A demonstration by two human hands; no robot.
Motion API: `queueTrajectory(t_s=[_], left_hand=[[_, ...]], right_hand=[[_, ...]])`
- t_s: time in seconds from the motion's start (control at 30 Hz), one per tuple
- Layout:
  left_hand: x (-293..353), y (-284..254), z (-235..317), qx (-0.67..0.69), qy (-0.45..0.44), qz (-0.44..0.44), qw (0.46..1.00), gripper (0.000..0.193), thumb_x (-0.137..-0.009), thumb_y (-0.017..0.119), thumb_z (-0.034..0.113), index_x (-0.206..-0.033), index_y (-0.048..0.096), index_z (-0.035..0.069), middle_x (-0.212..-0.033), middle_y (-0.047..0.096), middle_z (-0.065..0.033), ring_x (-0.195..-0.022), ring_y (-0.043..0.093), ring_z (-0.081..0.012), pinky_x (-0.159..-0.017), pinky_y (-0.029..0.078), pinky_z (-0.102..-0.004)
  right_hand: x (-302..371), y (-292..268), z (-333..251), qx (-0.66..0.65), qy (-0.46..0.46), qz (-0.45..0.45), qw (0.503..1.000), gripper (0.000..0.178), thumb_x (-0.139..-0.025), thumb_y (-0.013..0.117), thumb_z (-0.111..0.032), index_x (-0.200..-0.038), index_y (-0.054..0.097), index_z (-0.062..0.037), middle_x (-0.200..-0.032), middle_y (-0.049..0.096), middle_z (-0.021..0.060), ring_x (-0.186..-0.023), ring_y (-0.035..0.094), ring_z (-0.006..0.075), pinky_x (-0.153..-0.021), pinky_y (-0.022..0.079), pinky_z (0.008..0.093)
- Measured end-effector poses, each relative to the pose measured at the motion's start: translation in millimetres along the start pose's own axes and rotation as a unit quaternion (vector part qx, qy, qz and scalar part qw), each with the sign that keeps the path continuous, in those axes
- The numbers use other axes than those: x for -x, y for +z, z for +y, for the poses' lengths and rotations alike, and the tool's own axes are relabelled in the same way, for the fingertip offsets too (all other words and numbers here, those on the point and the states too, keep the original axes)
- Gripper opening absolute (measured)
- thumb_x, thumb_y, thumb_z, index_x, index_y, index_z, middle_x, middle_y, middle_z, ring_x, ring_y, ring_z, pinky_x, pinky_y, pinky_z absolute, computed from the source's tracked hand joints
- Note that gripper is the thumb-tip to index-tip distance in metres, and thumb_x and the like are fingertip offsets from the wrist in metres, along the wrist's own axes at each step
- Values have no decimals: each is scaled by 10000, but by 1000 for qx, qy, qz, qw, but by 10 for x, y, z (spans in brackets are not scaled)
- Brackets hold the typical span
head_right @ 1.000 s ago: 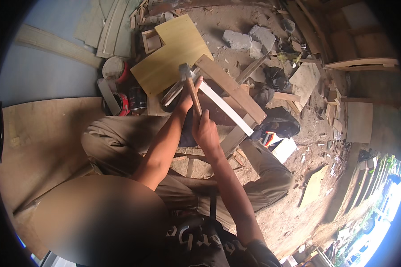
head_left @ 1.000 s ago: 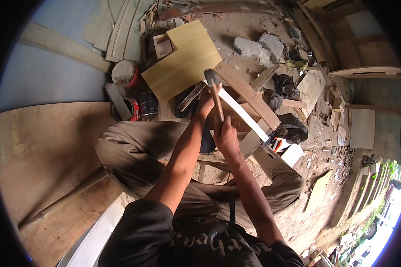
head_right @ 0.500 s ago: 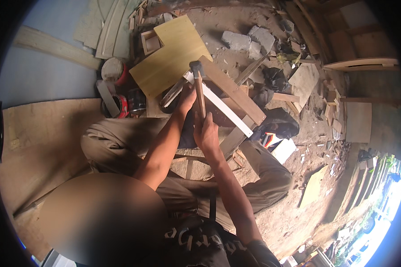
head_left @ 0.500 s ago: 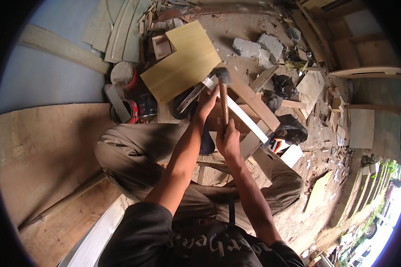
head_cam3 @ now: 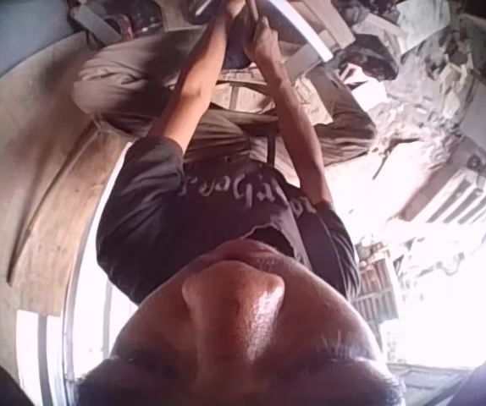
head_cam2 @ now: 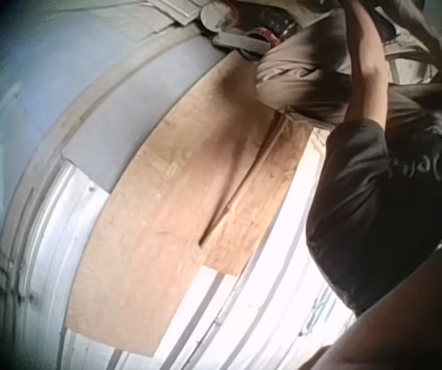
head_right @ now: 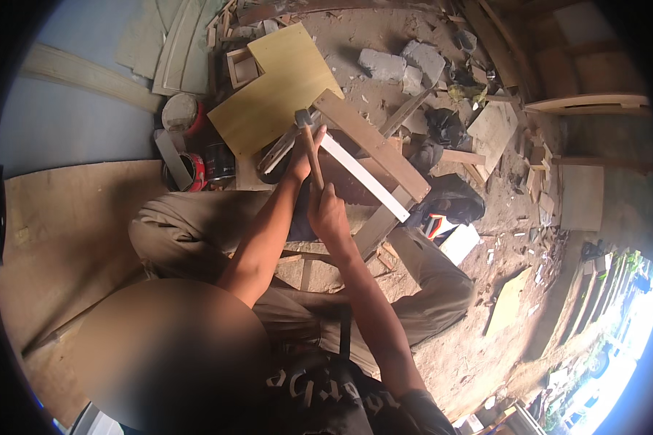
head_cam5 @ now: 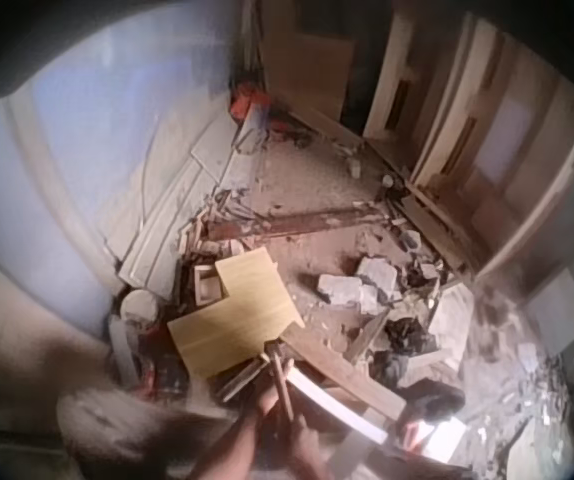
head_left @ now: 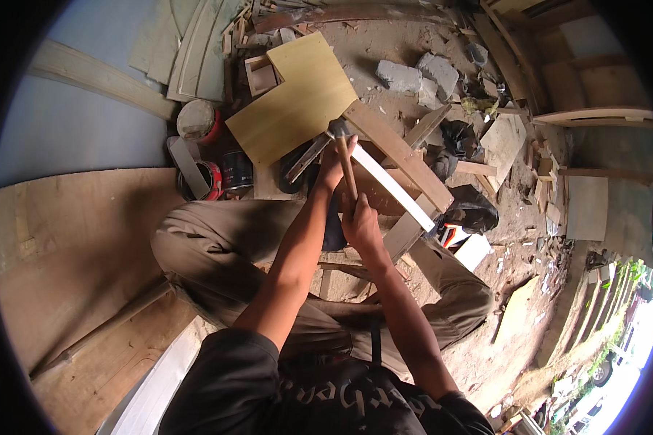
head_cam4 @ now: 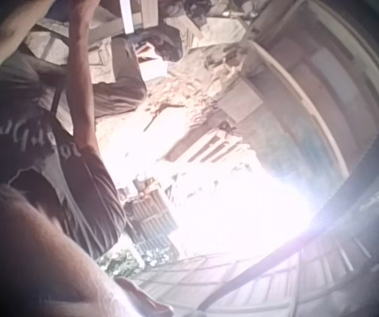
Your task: The person sits on the floor and uses a hammer to drive nails into a small wooden frame, repeatedly adjusting the frame and striking the nails to secure the pieces together.
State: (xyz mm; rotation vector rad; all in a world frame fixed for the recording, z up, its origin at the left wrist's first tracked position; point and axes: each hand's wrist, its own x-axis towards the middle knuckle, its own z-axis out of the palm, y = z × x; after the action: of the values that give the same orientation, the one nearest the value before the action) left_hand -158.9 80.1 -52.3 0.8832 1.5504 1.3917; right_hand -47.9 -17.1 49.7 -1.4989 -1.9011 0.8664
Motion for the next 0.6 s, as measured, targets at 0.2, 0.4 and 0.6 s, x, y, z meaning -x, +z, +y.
queueTrajectory(t_s=[0.2,0.4,0.6], left_hand=[[-104,-119,-208,53,25,7,998,469,-923,629,467,-789,613,18,-606,551,-25,-523,513,-110,-485,400,-339],[57,-95,142,-42,18,4,999,461,-919,647,451,-764,572,24,-611,550,-41,-518,510,-135,-490,405,-353],[82,-38,149,-31,102,70,992,470,-918,650,441,-831,560,-12,-621,531,-62,-585,566,-199,-536,454,-398]], right_hand=[[87,-36,-366,-94,-13,12,995,236,-976,566,-169,-941,465,41,-650,573,310,-644,602,498,-464,428,494],[89,20,-220,-36,42,-22,998,231,-973,572,-163,-929,479,44,-635,572,293,-614,616,474,-464,430,478],[94,51,-169,2,74,-63,995,235,-983,554,-166,-924,477,47,-633,566,310,-664,585,523,-467,434,494]])
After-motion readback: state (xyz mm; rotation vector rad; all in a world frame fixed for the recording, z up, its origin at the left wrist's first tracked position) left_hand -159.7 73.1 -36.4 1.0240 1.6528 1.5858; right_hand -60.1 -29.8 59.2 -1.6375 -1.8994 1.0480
